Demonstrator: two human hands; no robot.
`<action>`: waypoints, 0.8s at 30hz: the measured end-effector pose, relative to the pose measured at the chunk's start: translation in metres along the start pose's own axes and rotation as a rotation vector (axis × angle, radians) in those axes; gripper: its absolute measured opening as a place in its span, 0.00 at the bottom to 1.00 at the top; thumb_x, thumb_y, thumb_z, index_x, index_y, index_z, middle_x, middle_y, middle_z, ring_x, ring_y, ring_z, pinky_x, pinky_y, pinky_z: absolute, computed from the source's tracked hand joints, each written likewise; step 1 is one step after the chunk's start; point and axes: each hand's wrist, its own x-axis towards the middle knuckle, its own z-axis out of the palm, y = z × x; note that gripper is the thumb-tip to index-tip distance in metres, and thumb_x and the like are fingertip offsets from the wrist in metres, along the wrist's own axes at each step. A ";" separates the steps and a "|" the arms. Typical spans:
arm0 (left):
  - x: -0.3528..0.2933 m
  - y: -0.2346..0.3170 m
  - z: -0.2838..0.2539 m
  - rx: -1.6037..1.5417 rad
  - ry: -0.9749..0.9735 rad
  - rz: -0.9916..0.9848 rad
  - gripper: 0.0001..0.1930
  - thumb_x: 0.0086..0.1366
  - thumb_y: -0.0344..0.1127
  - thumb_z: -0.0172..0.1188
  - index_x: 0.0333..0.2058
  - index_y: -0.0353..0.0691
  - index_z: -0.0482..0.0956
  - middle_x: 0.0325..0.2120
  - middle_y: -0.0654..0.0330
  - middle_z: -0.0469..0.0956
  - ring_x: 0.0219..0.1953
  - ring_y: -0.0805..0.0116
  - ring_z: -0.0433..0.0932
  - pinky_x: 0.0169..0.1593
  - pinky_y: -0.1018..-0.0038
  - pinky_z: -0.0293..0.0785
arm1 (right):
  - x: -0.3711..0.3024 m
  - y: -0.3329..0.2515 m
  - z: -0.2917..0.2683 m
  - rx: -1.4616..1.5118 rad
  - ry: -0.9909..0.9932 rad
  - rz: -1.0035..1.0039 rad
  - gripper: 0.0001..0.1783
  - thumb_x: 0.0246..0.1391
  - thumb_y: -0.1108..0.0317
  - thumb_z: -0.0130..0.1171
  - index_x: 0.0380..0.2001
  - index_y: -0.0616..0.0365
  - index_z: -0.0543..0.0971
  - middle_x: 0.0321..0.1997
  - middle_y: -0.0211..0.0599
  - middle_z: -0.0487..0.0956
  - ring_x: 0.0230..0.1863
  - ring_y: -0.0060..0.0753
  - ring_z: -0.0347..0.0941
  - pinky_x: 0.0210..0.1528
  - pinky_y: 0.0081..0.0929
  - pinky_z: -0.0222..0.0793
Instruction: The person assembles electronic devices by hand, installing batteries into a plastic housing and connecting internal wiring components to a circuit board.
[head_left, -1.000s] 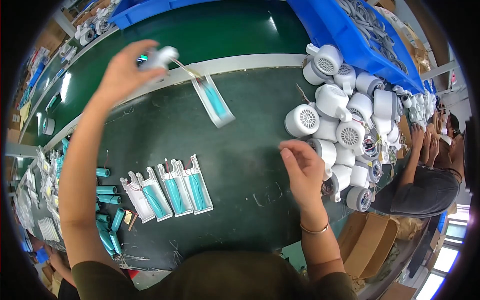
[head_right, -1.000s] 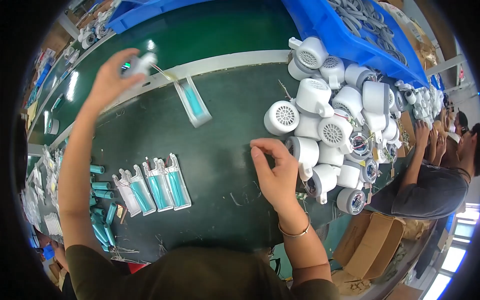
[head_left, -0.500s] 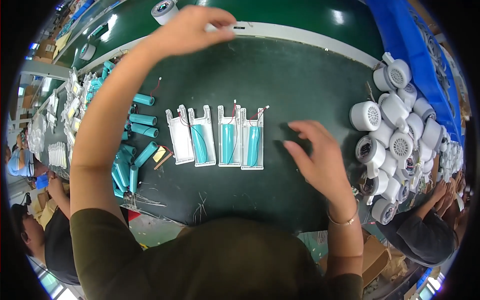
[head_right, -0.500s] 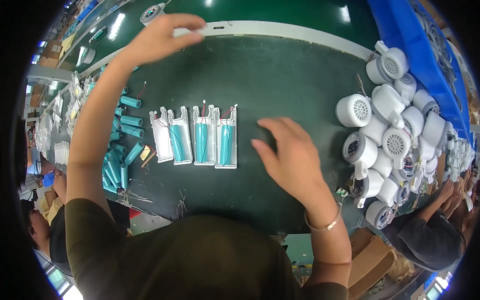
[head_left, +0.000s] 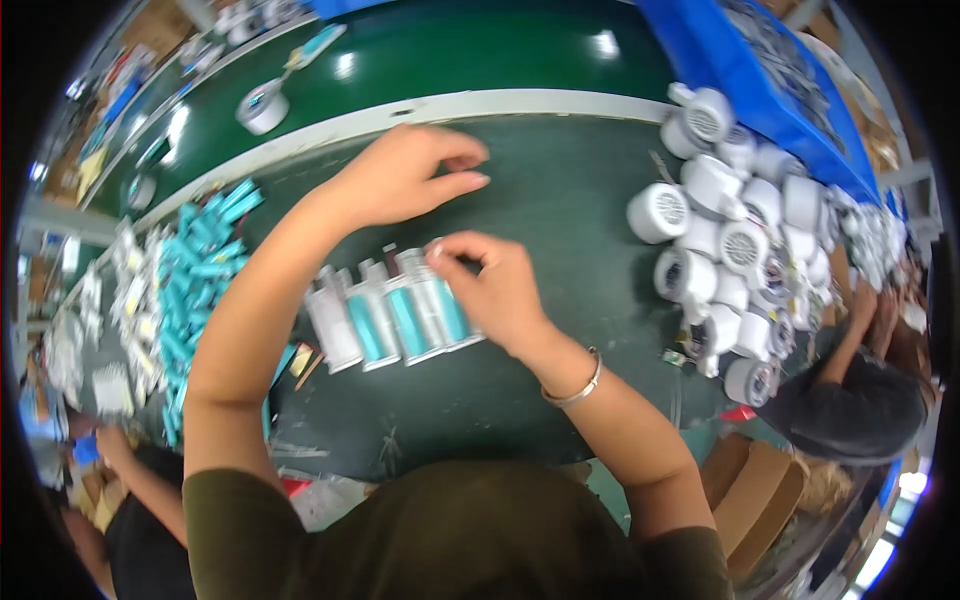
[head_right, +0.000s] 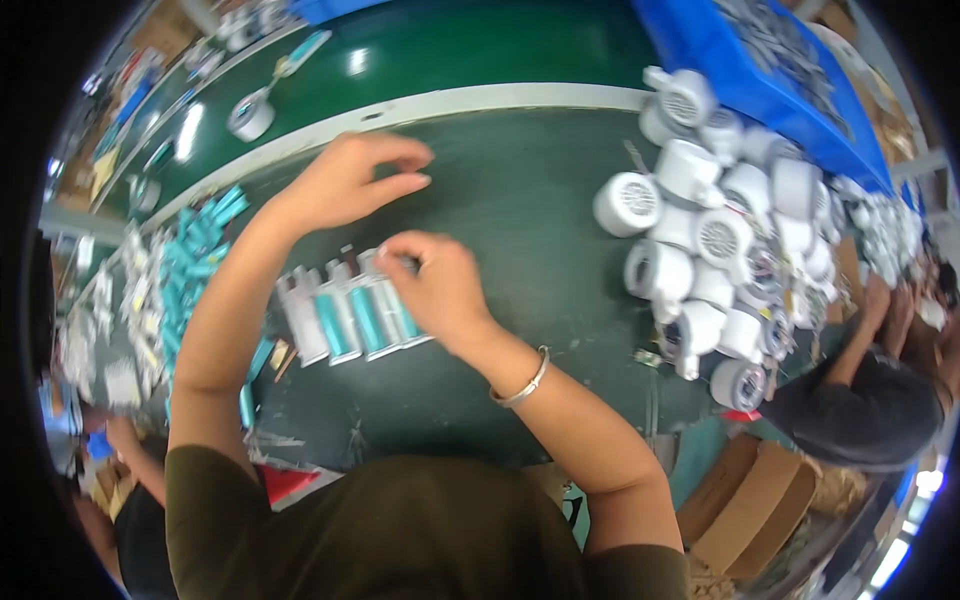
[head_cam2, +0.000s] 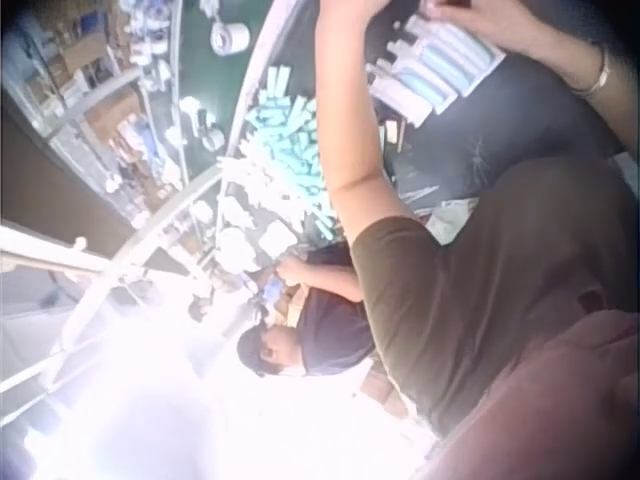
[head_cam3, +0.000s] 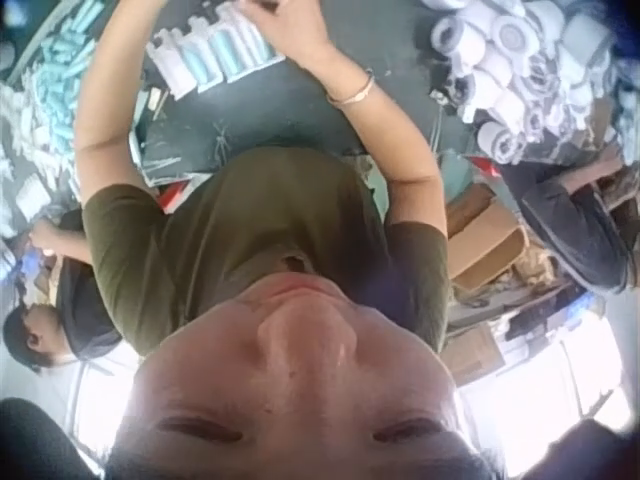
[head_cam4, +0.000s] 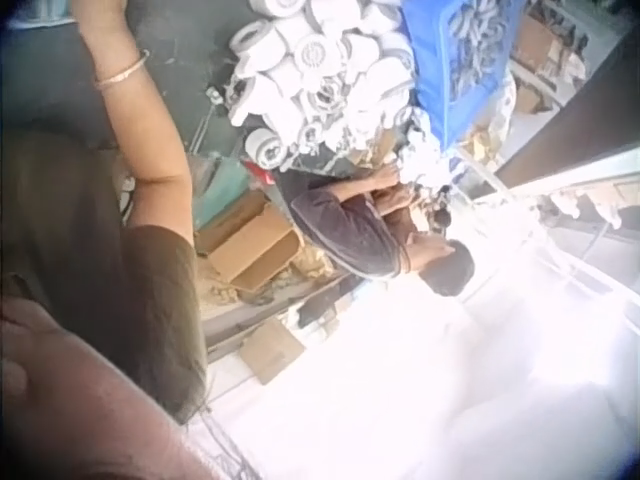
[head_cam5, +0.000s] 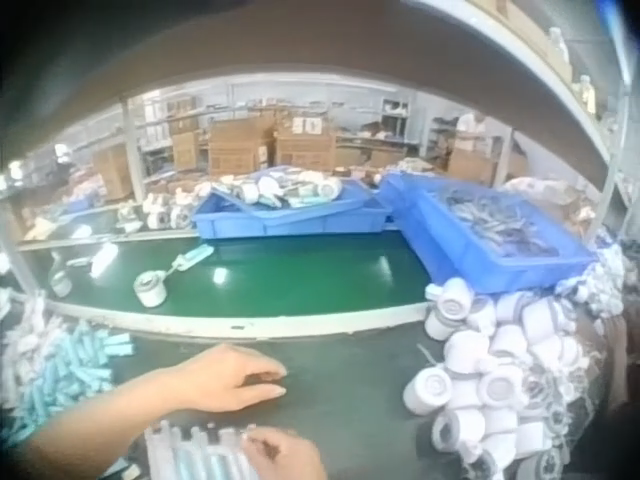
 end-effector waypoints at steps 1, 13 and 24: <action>-0.002 0.001 0.000 0.010 0.005 -0.008 0.13 0.55 0.40 0.59 0.32 0.36 0.76 0.27 0.53 0.78 0.30 0.59 0.77 0.35 0.69 0.72 | -0.006 -0.003 -0.008 0.123 -0.066 0.068 0.06 0.47 0.69 0.58 0.26 0.62 0.76 0.25 0.42 0.78 0.29 0.40 0.75 0.34 0.29 0.69; 0.145 0.043 0.100 -0.925 -0.081 -0.669 0.16 0.60 0.38 0.54 0.38 0.29 0.72 0.28 0.53 0.76 0.33 0.68 0.78 0.34 0.75 0.75 | -0.040 -0.002 -0.096 -0.412 -0.102 -0.273 0.06 0.45 0.73 0.60 0.30 0.58 0.79 0.24 0.31 0.76 0.31 0.33 0.69 0.38 0.28 0.63; 0.162 0.038 0.123 -1.054 0.150 -0.440 0.13 0.58 0.24 0.53 0.43 0.28 0.67 0.29 0.53 0.75 0.29 0.65 0.79 0.32 0.79 0.75 | -0.045 0.000 -0.111 -0.094 -0.201 -0.085 0.05 0.46 0.73 0.60 0.29 0.58 0.79 0.28 0.33 0.77 0.36 0.33 0.70 0.42 0.28 0.63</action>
